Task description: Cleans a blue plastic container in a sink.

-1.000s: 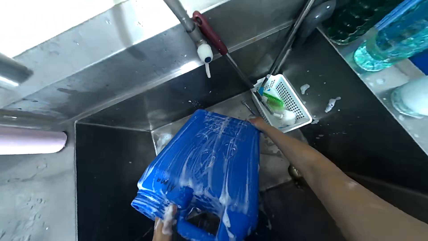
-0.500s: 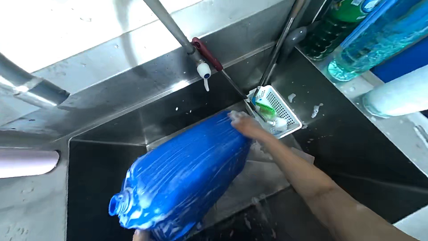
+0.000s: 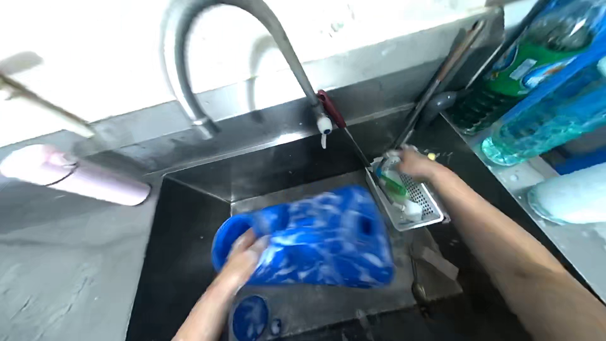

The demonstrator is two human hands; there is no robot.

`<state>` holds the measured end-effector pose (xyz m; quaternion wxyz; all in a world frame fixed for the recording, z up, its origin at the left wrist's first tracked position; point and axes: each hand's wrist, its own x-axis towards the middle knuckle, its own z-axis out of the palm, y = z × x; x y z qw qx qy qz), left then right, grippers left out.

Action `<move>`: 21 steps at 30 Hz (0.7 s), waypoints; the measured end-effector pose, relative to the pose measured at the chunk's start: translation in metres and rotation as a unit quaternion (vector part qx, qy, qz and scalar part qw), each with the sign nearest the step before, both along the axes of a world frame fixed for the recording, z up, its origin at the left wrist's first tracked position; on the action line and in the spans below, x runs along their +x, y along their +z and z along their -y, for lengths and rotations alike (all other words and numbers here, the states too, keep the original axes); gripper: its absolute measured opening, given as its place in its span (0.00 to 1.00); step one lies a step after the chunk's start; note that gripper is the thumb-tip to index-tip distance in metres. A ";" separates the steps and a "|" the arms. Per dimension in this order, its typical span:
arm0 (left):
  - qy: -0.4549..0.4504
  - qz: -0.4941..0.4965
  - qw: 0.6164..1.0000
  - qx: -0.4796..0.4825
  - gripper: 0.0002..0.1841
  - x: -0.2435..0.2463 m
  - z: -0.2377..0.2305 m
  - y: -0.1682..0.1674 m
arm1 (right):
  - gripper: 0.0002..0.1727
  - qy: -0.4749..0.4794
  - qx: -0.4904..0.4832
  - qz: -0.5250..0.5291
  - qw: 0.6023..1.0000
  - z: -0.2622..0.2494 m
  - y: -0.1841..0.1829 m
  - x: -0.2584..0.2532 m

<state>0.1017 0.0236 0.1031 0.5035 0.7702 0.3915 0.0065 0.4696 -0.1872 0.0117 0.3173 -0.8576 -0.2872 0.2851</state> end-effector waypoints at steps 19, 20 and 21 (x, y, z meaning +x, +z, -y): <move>-0.084 -0.199 0.919 0.330 0.51 0.037 0.020 0.011 | 0.15 0.034 0.282 -0.325 0.902 -0.197 0.140 -0.223; -0.098 -0.223 0.912 0.331 0.50 0.043 0.022 0.019 | 0.14 0.001 0.303 -0.361 0.882 -0.201 0.137 -0.222; -0.114 -0.256 0.904 0.323 0.48 0.051 0.021 0.027 | 0.17 -0.011 0.307 -0.392 0.867 -0.203 0.133 -0.219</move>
